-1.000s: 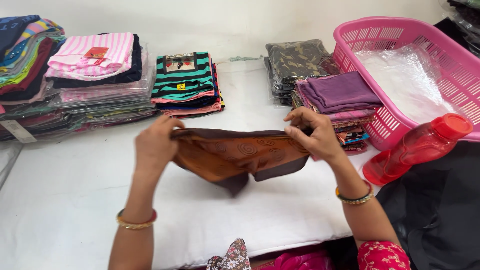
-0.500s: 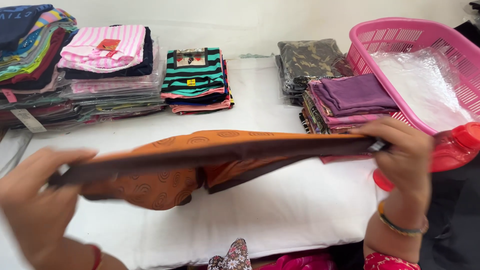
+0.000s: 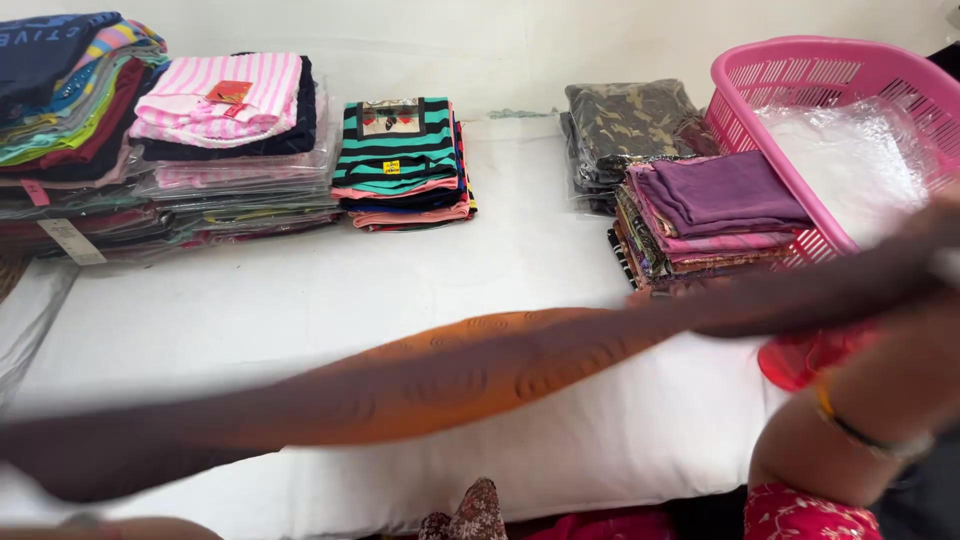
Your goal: The person folds several pieces of clothing, including a pink patterned top, a purple scarf, a brown patterned scarf, and a green patterned scarf. They smooth each item on a white table surface, fold it neatly, and place it into a pink basket.
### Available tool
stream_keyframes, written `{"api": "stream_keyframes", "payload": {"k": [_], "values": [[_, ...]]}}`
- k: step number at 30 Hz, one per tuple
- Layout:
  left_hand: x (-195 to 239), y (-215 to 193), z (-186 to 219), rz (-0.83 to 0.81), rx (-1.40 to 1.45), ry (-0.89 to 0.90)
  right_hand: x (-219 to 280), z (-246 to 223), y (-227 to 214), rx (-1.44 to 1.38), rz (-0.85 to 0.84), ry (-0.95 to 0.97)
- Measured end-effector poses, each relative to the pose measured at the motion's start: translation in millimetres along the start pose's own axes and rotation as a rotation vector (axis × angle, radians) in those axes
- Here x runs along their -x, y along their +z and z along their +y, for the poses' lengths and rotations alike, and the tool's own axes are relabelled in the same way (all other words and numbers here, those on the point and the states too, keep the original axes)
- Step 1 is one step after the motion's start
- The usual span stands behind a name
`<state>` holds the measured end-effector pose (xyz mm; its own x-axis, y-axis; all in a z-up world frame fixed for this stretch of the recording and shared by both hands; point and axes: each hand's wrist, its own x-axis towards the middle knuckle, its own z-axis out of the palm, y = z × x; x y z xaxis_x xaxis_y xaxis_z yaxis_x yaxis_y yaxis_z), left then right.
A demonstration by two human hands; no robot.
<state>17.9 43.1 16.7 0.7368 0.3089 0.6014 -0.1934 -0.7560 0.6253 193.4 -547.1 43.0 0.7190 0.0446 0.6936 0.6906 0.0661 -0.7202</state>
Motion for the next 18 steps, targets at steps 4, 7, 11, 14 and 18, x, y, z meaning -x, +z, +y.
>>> {"api": "stream_keyframes", "payload": {"k": [4,7,11,14,18], "values": [[-45.5,21.1,-4.1,0.050,0.110,-0.005,-42.6,127.2,24.8,-0.058,-0.016,0.081],[-80.9,45.8,-31.7,0.111,0.003,-0.001,-69.5,171.0,58.4,0.040,-0.049,0.181],[-102.9,56.1,-54.6,0.139,0.139,0.041,-93.1,185.1,73.1,-0.044,0.078,0.180],[-89.0,48.5,-16.6,0.268,0.228,0.053,-99.2,164.6,62.8,-0.173,0.132,0.032],[-33.4,32.9,-64.5,0.287,0.593,-0.050,-65.5,146.9,29.0,-0.320,0.104,-0.093]]}}
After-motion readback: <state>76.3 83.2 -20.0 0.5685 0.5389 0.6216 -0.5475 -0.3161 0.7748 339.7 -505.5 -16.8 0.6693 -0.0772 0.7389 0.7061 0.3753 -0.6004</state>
